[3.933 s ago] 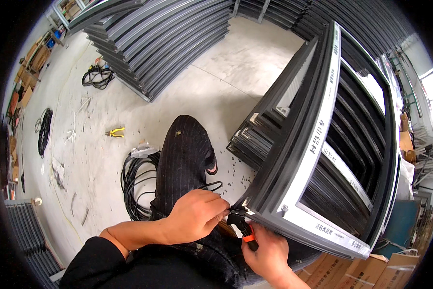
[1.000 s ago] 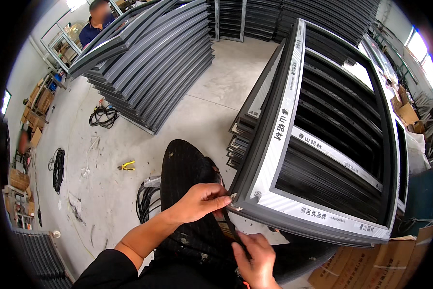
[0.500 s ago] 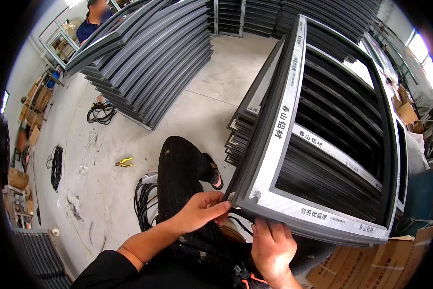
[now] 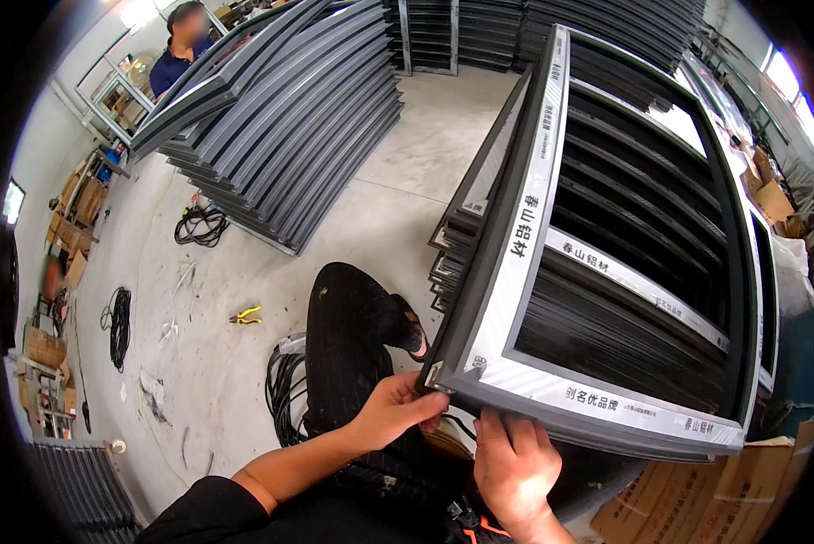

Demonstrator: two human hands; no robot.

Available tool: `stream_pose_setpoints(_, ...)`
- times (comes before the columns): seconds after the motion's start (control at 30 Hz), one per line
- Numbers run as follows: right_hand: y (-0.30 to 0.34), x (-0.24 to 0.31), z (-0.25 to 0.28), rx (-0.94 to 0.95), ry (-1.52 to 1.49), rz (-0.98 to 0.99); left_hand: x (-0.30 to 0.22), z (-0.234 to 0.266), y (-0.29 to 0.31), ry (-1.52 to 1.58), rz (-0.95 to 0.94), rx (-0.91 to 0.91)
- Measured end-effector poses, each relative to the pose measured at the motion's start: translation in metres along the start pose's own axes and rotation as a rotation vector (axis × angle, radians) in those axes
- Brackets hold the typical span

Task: The person installs rubber seals into the grooves of aluminum window frames using a pair of cutters to trim the strip and their hands to press it in, then moves the finished frames to a stack.

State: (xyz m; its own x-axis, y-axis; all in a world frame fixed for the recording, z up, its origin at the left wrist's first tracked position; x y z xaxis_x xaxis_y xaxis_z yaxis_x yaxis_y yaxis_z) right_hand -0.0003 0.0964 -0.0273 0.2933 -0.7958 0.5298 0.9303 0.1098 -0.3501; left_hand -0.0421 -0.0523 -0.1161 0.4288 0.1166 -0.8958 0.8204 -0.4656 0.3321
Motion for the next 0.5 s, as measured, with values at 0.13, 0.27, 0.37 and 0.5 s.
stream_pose_setpoints(0.13,0.001,-0.001,0.002,0.002,-0.018,-0.022,0.0,-0.002,-0.001,0.042,-0.013,0.023)
stream_pose_setpoints(0.27,0.013,-0.016,0.008,-0.015,0.011,-0.023,0.001,0.002,-0.002,0.02,0.031,0.03)
stream_pose_setpoints(0.37,0.045,-0.049,0.035,0.029,0.066,-0.21,-0.006,0.018,-0.007,-0.034,0.016,-0.073)
stream_pose_setpoints(0.5,0.089,-0.094,0.125,-0.339,0.309,-0.287,-0.024,0.059,-0.031,0.023,-0.073,-0.214)
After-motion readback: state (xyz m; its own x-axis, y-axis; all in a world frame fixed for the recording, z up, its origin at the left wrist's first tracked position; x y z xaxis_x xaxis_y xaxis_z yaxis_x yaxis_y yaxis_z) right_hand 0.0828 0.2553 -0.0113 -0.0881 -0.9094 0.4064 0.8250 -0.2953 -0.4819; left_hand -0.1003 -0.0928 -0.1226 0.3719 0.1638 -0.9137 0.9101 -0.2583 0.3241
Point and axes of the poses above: each hand's wrist, its own y-axis away from the middle knuckle, its own z-axis out of the back of the hand, x = y × z, the point moved 5 cm from there along -y, towards the middle knuckle, and after that the axes turned 7 degrees about -y, right-handed, at the moved point
